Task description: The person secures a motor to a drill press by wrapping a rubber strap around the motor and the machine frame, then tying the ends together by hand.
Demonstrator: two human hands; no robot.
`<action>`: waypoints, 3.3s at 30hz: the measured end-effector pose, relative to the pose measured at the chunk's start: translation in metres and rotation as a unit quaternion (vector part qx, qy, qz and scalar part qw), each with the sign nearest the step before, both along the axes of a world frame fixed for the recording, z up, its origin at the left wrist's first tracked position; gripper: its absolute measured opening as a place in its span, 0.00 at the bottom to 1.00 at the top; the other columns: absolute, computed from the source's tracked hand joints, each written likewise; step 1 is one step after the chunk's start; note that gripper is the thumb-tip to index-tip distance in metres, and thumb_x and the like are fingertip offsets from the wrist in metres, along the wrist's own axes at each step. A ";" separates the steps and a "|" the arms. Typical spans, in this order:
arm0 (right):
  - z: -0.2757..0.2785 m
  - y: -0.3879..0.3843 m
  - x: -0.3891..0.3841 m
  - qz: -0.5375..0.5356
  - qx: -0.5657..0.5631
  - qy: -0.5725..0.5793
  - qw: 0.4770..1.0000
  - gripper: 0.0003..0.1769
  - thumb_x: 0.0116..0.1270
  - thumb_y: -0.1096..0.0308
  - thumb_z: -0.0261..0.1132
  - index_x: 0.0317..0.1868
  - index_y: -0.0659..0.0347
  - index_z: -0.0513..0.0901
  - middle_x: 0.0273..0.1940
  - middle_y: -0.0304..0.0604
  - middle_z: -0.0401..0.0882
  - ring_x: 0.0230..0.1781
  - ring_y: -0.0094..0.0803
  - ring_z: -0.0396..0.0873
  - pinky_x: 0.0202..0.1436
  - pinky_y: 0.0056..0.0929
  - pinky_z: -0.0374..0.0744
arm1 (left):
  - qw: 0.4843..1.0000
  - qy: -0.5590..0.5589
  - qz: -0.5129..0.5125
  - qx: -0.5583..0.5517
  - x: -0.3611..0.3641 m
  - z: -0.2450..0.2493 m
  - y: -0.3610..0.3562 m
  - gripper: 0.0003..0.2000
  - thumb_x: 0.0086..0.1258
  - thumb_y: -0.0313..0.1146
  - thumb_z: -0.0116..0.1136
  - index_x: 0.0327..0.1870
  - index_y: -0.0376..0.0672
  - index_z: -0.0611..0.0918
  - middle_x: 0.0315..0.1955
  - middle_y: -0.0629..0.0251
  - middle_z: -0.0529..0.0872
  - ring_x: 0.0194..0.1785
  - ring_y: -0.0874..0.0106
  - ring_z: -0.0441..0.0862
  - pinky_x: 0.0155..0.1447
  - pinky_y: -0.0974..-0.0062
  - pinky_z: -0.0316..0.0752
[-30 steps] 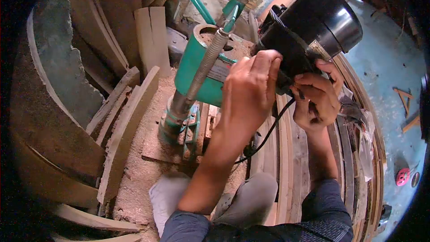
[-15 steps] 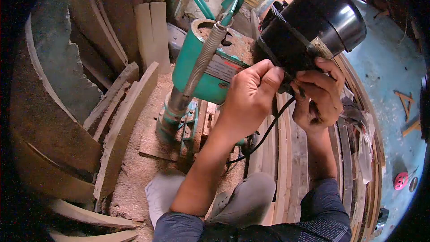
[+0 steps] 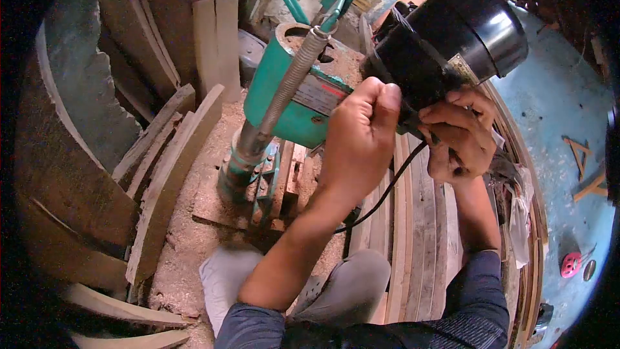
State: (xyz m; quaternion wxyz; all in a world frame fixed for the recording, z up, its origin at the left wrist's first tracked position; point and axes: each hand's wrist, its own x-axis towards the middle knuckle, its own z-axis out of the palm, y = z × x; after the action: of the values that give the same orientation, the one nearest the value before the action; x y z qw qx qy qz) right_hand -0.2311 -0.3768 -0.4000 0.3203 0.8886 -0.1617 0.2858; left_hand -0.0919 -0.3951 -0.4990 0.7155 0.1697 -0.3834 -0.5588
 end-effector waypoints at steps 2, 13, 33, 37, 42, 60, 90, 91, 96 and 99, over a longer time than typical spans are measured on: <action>0.008 -0.001 0.002 0.009 0.019 0.055 0.998 0.06 0.52 0.74 0.71 0.25 0.56 0.81 0.38 0.34 0.90 0.50 0.41 0.78 0.56 0.42 0.76 | 0.983 -0.108 0.139 -0.053 0.000 -0.002 -0.001 0.16 0.80 0.40 0.52 0.30 0.40 0.74 0.19 0.58 0.73 0.23 0.62 0.70 0.30 0.66 0.65; 0.058 -0.003 0.016 0.002 0.091 0.268 0.959 0.07 0.52 0.69 0.71 0.31 0.54 0.82 0.36 0.32 0.89 0.47 0.41 0.76 0.56 0.48 0.70 | 0.940 -0.167 0.282 -0.090 0.004 0.007 -0.005 0.10 0.76 0.33 0.57 0.34 0.38 0.77 0.27 0.46 0.80 0.33 0.43 0.79 0.34 0.55 0.70; 0.025 -0.017 -0.011 0.064 0.115 0.124 0.983 0.06 0.60 0.74 0.68 0.31 0.57 0.78 0.35 0.39 0.88 0.55 0.45 0.71 0.64 0.50 0.65 | 0.984 0.174 -0.005 0.037 -0.014 -0.005 0.017 0.10 0.81 0.37 0.54 0.38 0.42 0.79 0.19 0.81 0.68 0.22 0.89 0.60 0.25 0.84 0.54; 0.021 -0.018 -0.012 0.072 0.119 0.097 0.986 0.08 0.59 0.76 0.70 0.34 0.57 0.77 0.36 0.41 0.87 0.54 0.44 0.71 0.64 0.49 0.65 | 0.971 0.239 -0.001 0.013 -0.029 -0.016 0.018 0.10 0.82 0.36 0.52 0.39 0.41 0.78 0.23 0.77 0.74 0.24 0.89 0.63 0.25 0.84 0.56; 0.021 -0.018 -0.009 0.073 0.110 0.090 0.987 0.10 0.58 0.76 0.71 0.34 0.58 0.77 0.36 0.41 0.86 0.53 0.44 0.72 0.63 0.50 0.66 | 0.928 0.082 0.318 -0.177 -0.032 -0.035 -0.002 0.06 0.74 0.28 0.61 0.38 0.38 0.76 0.34 0.61 0.85 0.27 0.77 0.77 0.29 0.79 0.70; 0.016 0.005 0.023 -0.041 0.063 0.018 0.997 0.04 0.58 0.78 0.61 0.30 0.61 0.82 0.36 0.46 0.88 0.39 0.45 0.81 0.48 0.41 0.80 | 0.862 -0.040 0.449 -0.233 -0.039 -0.032 0.012 0.09 0.67 0.20 0.66 0.37 0.36 0.75 0.39 0.52 0.87 0.36 0.62 0.87 0.39 0.70 0.83; 0.083 0.005 0.092 -0.242 0.217 0.246 0.913 0.07 0.55 0.75 0.71 0.33 0.59 0.81 0.33 0.45 0.79 0.35 0.47 0.77 0.44 0.40 0.75 | 0.877 -0.047 0.423 -0.223 -0.049 -0.028 0.019 0.03 0.71 0.30 0.63 0.41 0.45 0.82 0.50 0.68 0.88 0.64 0.59 0.82 0.75 0.48 0.56; 0.085 0.007 0.095 -0.270 0.196 0.276 0.901 0.07 0.55 0.75 0.72 0.33 0.59 0.81 0.34 0.45 0.79 0.37 0.47 0.78 0.44 0.40 0.75 | 0.875 -0.055 0.430 -0.217 -0.048 -0.028 0.019 0.02 0.70 0.30 0.63 0.40 0.45 0.83 0.49 0.68 0.88 0.63 0.60 0.82 0.74 0.49 0.58; 0.083 0.001 0.080 -0.223 0.217 0.249 0.917 0.08 0.55 0.75 0.72 0.34 0.59 0.82 0.36 0.44 0.81 0.40 0.46 0.79 0.45 0.39 0.76 | 0.867 -0.091 0.443 -0.208 -0.041 -0.027 0.021 0.02 0.69 0.30 0.65 0.38 0.46 0.84 0.48 0.70 0.89 0.63 0.62 0.83 0.71 0.54 0.63; 0.082 0.001 0.080 -0.188 0.219 0.225 0.931 0.07 0.54 0.75 0.72 0.34 0.59 0.83 0.36 0.45 0.81 0.40 0.47 0.79 0.44 0.39 0.77 | 0.863 -0.105 0.447 -0.210 -0.042 -0.029 0.021 0.03 0.68 0.30 0.66 0.38 0.46 0.83 0.48 0.68 0.89 0.62 0.63 0.83 0.73 0.53 0.61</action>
State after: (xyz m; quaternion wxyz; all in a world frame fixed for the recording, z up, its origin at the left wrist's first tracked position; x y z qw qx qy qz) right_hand -0.1514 -0.3762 -0.3182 0.1934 0.9311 -0.3078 -0.0297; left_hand -0.1340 -0.3744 -0.5282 0.8627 0.2264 -0.4476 -0.0642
